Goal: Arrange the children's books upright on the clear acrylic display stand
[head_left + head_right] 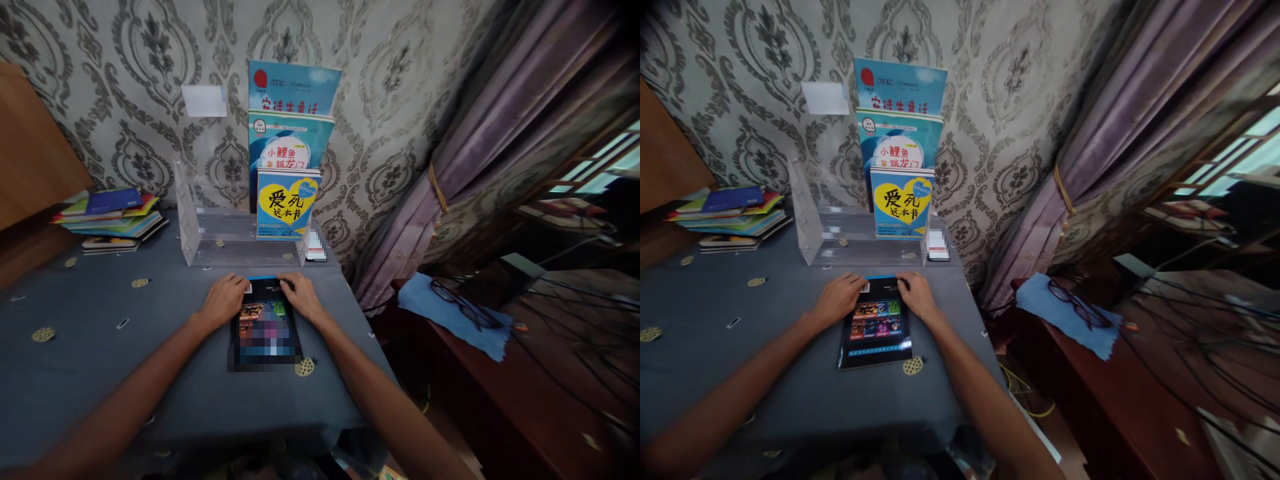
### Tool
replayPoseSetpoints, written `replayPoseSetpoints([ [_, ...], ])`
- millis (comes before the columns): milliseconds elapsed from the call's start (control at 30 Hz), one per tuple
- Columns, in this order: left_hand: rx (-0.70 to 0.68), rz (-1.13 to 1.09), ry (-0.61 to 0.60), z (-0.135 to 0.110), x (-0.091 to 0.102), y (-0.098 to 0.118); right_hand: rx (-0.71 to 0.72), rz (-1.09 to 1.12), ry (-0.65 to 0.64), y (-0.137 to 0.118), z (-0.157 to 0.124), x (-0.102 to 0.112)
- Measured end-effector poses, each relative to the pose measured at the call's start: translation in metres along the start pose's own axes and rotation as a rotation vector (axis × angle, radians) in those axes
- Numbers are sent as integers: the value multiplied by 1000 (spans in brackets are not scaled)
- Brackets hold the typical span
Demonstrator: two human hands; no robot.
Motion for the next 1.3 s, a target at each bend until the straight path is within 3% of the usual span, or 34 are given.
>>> replayPoseSetpoints([
  [200, -110, -73, 76, 5, -8, 3, 9, 150, 39, 9, 1, 1],
  [700, -268, -94, -16, 36, -26, 39, 39, 223, 45, 20, 5, -4],
  [1300, -293, -158, -108, 19, -24, 60, 35, 296, 5, 18, 9, -6],
])
Point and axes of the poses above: each hand's wrist, its own z-axis towards the middle knuckle, its own x-axis out of the back of the hand, y = z × x, the point moved 10 cm from there along z, towards the middle knuckle, and after that the axes turned 2 degrees about -z, right-handed, at the moved point
